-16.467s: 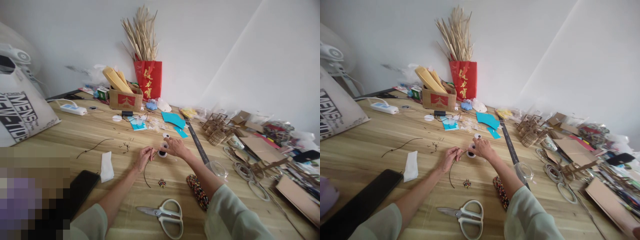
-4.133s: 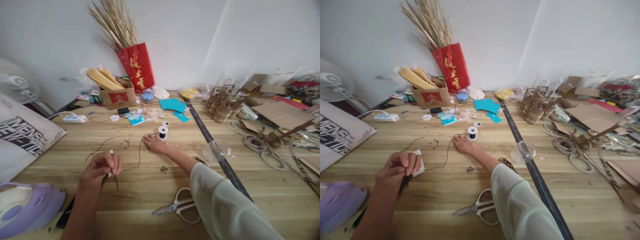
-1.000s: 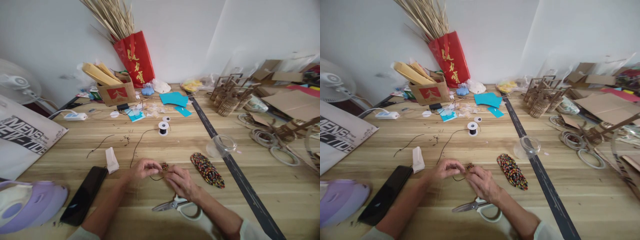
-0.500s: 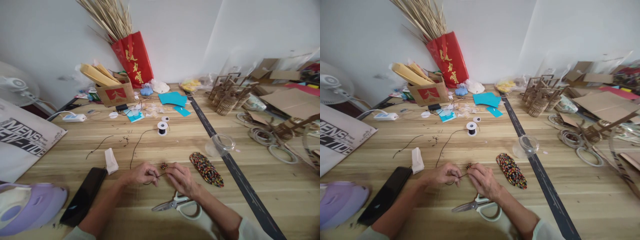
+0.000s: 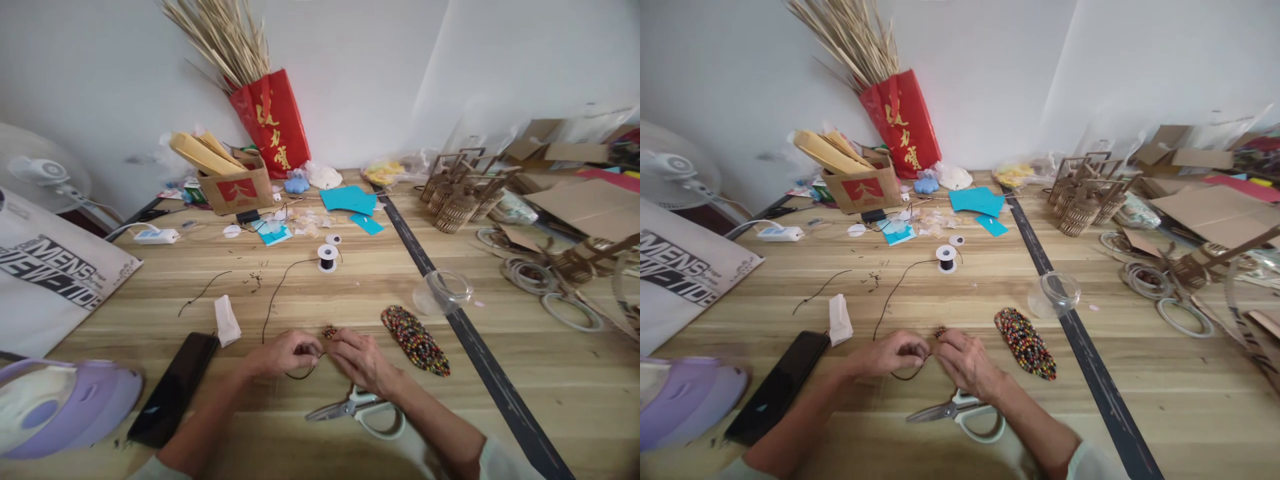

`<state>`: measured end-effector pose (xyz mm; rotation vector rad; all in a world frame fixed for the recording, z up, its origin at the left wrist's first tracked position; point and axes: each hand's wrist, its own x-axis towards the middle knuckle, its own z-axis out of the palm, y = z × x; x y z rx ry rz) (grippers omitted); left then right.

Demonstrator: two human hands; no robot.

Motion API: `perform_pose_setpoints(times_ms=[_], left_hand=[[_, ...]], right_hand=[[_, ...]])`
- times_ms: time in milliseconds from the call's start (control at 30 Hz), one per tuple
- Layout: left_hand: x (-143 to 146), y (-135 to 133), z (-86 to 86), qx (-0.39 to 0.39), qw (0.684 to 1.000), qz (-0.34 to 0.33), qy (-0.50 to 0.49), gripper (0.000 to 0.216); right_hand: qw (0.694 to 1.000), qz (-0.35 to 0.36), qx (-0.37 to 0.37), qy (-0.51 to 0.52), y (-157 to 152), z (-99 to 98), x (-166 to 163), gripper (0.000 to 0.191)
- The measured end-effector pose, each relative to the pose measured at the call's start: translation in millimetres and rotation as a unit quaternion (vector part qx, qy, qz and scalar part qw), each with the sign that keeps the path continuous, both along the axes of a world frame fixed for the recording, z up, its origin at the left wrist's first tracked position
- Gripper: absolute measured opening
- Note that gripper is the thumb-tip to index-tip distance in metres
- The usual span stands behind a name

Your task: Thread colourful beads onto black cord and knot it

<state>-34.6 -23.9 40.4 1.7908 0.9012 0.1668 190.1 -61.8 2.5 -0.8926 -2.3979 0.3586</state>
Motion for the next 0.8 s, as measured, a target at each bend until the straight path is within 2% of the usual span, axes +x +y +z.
perform_pose_setpoints(times_ms=[100,333,500,800], left_hand=[[7.5,-0.3,-3.3,0.002,0.999,0.036,-0.038,0.022],[25.5,-2.2,-17.4,-0.084,0.981,0.104,-0.142,0.019],[24.5,-1.7,-25.5,-0.121,0.966,0.157,-0.166,0.025],[23.2,-1.6,-34.3,-0.148,0.963,0.149,-0.170,0.033]], right_hand=[[1.000,0.010,-0.012,0.008,1.2,-0.7,-1.1,0.021],[0.998,0.006,-0.022,0.066,3.2,-5.5,-2.3,0.017],[0.997,0.005,-0.025,0.076,3.8,-2.4,-2.8,0.017],[0.996,0.008,-0.045,0.072,4.5,-3.0,-2.5,0.015]])
